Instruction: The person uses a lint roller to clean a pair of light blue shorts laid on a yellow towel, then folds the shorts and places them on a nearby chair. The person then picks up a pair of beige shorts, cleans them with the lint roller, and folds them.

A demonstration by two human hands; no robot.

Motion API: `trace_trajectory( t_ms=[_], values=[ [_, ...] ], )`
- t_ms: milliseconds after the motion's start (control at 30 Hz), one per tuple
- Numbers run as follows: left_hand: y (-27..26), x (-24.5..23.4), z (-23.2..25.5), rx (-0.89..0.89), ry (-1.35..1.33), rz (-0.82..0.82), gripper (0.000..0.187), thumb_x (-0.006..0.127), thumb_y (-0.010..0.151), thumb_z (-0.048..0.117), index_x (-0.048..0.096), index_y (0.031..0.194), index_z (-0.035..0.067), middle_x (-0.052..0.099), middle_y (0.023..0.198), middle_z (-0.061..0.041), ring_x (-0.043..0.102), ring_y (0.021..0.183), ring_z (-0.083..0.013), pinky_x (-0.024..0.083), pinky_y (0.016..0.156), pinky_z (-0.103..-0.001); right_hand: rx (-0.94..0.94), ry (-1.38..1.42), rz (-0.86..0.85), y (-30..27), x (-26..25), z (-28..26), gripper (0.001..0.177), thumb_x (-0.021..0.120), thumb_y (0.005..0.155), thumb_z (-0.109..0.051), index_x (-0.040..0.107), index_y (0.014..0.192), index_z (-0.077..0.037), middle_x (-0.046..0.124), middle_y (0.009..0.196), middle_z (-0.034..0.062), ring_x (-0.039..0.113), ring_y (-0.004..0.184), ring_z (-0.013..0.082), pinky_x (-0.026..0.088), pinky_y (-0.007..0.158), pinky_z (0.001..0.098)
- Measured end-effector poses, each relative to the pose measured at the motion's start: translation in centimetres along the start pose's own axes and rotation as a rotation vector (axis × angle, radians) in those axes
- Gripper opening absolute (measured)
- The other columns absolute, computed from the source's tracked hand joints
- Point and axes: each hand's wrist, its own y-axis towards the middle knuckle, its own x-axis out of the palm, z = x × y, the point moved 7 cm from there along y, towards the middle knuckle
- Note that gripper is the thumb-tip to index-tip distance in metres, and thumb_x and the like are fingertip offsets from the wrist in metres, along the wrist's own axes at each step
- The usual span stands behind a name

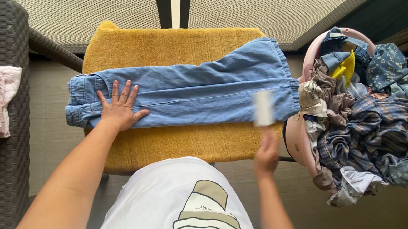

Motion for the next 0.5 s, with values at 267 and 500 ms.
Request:
trace_trajectory(
  t_ms=[267,500],
  values=[
    [0.0,-0.3,0.2,-0.045,0.039,-0.092,0.102,0.032,0.085,0.086,-0.003,0.162,0.029,-0.017,0.170,0.004,-0.024,0.153,-0.0308,-0.010,0.110,-0.078,0.348,-0.205,0.125,6.5,-4.5,5.1,0.032,0.050,0.103,-0.010,0.060,0.133,-0.012,0.064,0.127,0.0171,0.064,0.111,0.0381,0.050,0.090,0.0504],
    [-0.1,-1.3,1.0,-0.131,0.022,-0.180,0.102,0.038,0.086,0.083,-0.004,0.163,0.030,-0.020,0.170,0.001,-0.025,0.153,-0.0308,-0.002,0.110,-0.080,-0.153,0.173,-0.069,9.7,3.6,-7.9,0.018,0.047,0.111,-0.006,0.062,0.121,-0.007,0.065,0.107,0.0125,0.064,0.100,0.0314,0.052,0.089,0.0448]
  ],
)
